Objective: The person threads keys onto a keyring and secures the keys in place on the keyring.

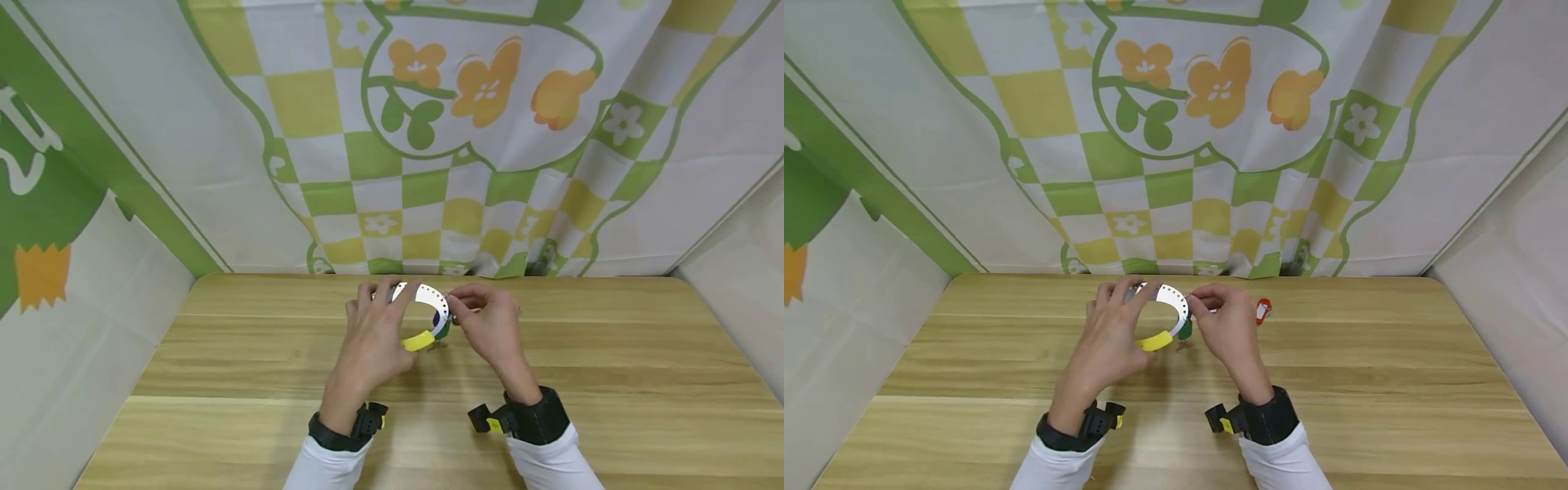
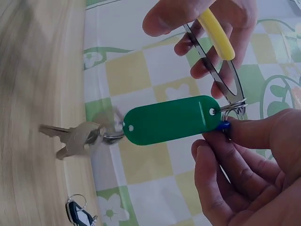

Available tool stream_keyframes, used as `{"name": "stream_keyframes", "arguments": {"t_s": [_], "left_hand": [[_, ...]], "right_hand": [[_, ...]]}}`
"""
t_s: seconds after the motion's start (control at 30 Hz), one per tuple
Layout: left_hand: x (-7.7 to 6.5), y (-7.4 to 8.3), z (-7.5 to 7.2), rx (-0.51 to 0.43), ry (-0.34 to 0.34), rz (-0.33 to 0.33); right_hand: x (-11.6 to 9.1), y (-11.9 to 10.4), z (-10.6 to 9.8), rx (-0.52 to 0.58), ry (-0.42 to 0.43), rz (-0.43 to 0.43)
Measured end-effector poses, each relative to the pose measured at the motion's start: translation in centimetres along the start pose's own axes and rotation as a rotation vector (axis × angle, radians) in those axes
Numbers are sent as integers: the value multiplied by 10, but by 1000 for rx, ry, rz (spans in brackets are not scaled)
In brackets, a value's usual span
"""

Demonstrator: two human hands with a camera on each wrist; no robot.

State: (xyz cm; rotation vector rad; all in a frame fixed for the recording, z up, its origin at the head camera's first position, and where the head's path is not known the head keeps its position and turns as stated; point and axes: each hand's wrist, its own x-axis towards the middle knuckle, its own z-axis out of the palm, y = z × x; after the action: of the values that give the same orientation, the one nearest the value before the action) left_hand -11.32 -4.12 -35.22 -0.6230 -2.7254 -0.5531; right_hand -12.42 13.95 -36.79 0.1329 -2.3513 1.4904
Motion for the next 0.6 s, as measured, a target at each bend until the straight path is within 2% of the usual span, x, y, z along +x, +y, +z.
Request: {"name": "stream_keyframes", "arguments": {"t_s": [0.17,0.37,0.5,0.6], "left_hand": [[0,-1,0,-11,11,7],[0,-2,0,-33,14,10],[0,-2,-1,-43,11,4],[0,-2,-2,-43,10,7]], "right_hand": [[0,-3,-1,76,-19,16],[1,3,-2,110,-52,30],[2,1,-2,104,-43,-22],[2,2,-2,65,-23,-99]]}}
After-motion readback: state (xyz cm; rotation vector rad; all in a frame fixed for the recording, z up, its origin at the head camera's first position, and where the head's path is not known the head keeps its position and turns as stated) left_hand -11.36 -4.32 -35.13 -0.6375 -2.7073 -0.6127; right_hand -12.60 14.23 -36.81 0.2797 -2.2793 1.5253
